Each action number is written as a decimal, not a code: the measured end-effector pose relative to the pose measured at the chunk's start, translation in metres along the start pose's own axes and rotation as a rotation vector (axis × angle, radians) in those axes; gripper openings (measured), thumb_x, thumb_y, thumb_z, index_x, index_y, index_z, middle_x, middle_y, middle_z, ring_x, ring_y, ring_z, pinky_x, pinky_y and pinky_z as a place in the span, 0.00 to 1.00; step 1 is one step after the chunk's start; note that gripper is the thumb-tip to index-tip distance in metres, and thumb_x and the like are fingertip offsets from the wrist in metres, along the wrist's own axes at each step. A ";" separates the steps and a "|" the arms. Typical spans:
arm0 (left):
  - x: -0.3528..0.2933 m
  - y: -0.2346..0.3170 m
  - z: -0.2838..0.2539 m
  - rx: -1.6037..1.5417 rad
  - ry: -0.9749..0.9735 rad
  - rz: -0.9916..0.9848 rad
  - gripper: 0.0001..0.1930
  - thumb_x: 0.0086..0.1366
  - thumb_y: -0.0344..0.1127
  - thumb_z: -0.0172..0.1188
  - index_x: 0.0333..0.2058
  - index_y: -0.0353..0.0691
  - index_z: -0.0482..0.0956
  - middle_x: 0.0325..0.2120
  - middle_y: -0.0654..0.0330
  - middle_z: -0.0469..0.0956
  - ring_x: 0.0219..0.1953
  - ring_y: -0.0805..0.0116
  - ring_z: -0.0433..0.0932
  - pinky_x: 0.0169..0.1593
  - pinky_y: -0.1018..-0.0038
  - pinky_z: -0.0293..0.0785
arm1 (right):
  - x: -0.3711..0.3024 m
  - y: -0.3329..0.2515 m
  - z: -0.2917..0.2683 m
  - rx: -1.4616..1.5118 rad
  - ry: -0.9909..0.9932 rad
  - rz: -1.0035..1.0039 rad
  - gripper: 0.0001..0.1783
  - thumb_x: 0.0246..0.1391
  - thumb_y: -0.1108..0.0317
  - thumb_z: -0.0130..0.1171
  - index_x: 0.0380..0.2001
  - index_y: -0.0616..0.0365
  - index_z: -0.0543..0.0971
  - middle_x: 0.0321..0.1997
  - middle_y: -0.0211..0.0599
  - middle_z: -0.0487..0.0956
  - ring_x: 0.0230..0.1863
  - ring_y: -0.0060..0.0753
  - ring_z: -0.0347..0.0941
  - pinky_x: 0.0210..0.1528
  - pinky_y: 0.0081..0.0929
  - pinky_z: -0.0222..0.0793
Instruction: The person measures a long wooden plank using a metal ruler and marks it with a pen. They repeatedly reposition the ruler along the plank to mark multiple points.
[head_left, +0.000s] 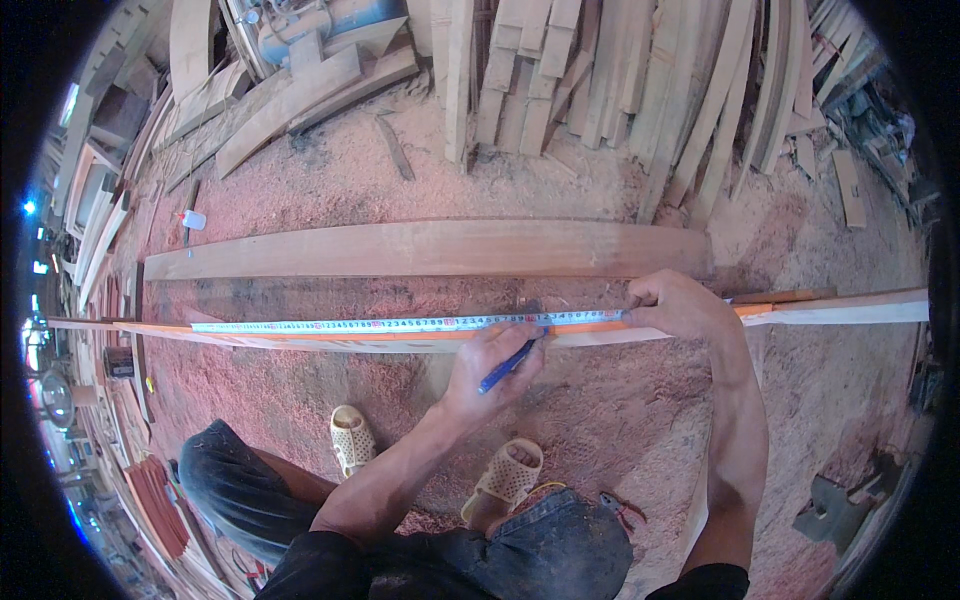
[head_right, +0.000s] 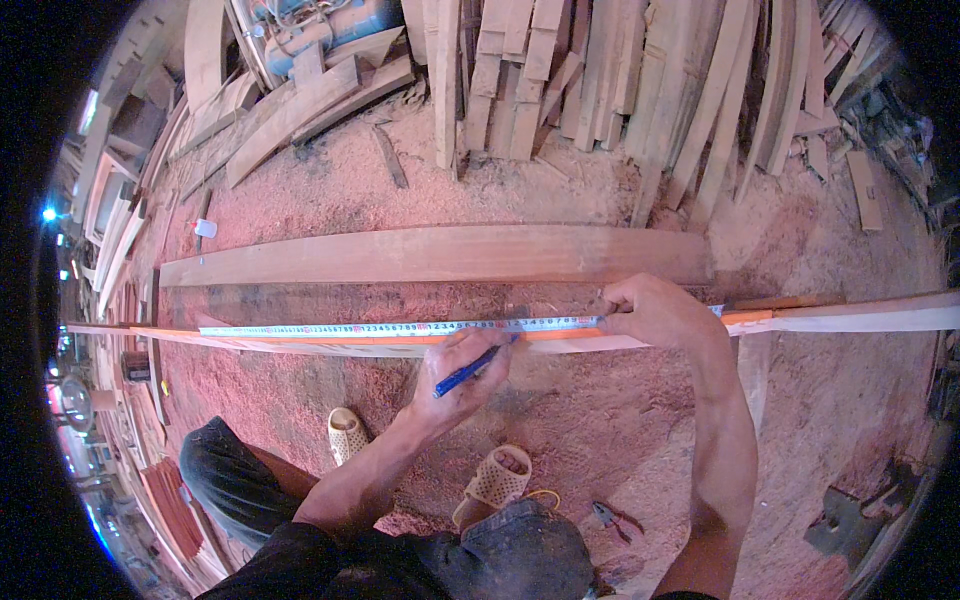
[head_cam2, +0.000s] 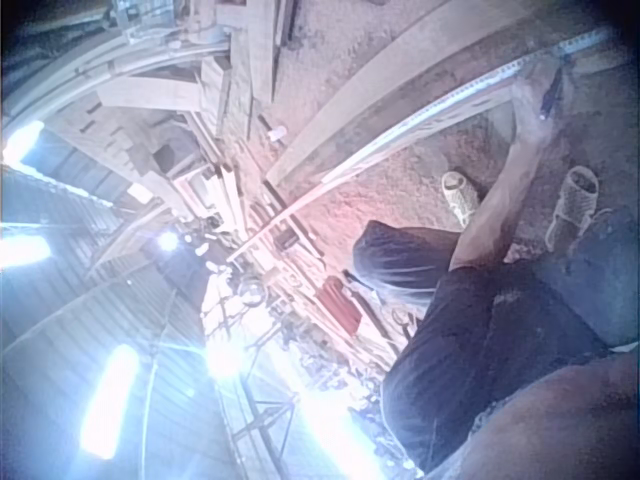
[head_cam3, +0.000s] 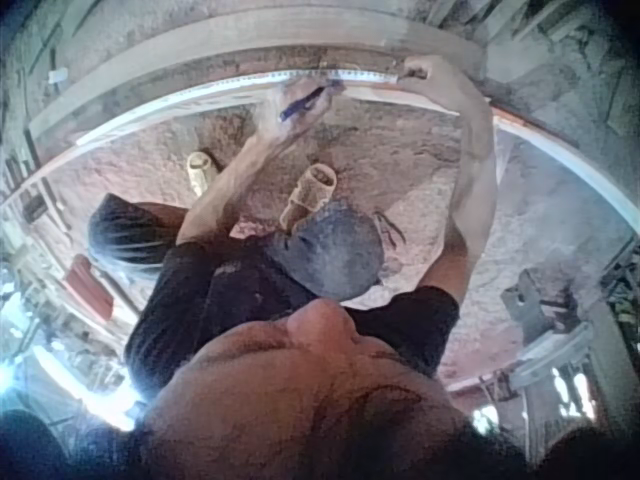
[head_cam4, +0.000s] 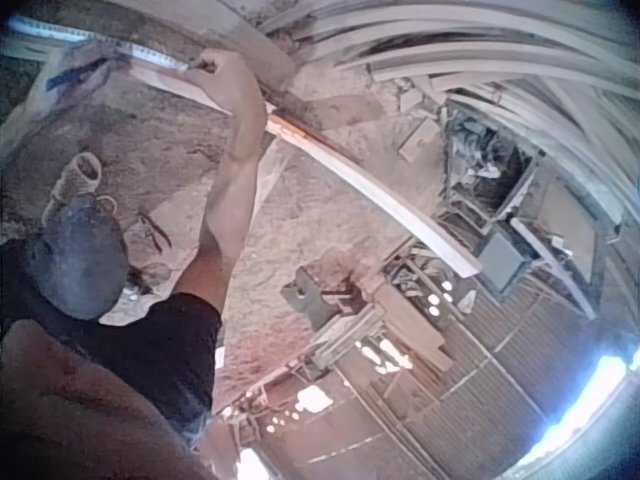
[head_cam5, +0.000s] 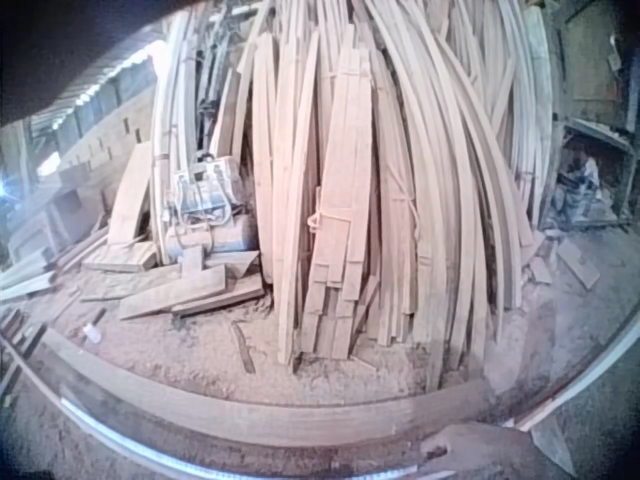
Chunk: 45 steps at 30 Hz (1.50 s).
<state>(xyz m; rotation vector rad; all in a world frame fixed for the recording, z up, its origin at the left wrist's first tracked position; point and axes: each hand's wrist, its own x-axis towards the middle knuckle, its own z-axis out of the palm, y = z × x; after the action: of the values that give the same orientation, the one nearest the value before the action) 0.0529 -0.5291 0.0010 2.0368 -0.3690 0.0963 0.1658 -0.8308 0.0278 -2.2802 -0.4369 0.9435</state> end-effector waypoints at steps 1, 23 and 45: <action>0.000 0.000 0.000 -0.015 0.004 -0.016 0.12 0.62 0.22 0.69 0.46 0.33 0.85 0.35 0.47 0.86 0.36 0.50 0.86 0.41 0.62 0.83 | 0.000 0.000 0.000 -0.015 -0.003 0.011 0.12 0.54 0.63 0.69 0.33 0.62 0.83 0.24 0.46 0.80 0.26 0.36 0.74 0.33 0.41 0.69; 0.002 0.000 -0.001 0.000 -0.012 -0.005 0.11 0.64 0.22 0.68 0.46 0.32 0.85 0.35 0.48 0.86 0.37 0.51 0.87 0.42 0.63 0.83 | -0.001 -0.003 -0.002 0.004 -0.009 0.031 0.13 0.55 0.62 0.71 0.37 0.60 0.87 0.29 0.47 0.84 0.30 0.39 0.79 0.38 0.40 0.73; -0.002 0.004 -0.037 -0.089 0.032 -0.092 0.09 0.69 0.26 0.66 0.47 0.33 0.84 0.33 0.49 0.86 0.37 0.60 0.86 0.40 0.66 0.81 | -0.002 -0.002 0.000 0.015 -0.001 0.013 0.13 0.55 0.63 0.71 0.38 0.61 0.86 0.30 0.48 0.83 0.30 0.37 0.78 0.37 0.41 0.72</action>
<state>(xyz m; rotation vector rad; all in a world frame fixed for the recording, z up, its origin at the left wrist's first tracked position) 0.0529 -0.4977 0.0220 1.9582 -0.2552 0.0551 0.1642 -0.8304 0.0304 -2.2713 -0.4150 0.9514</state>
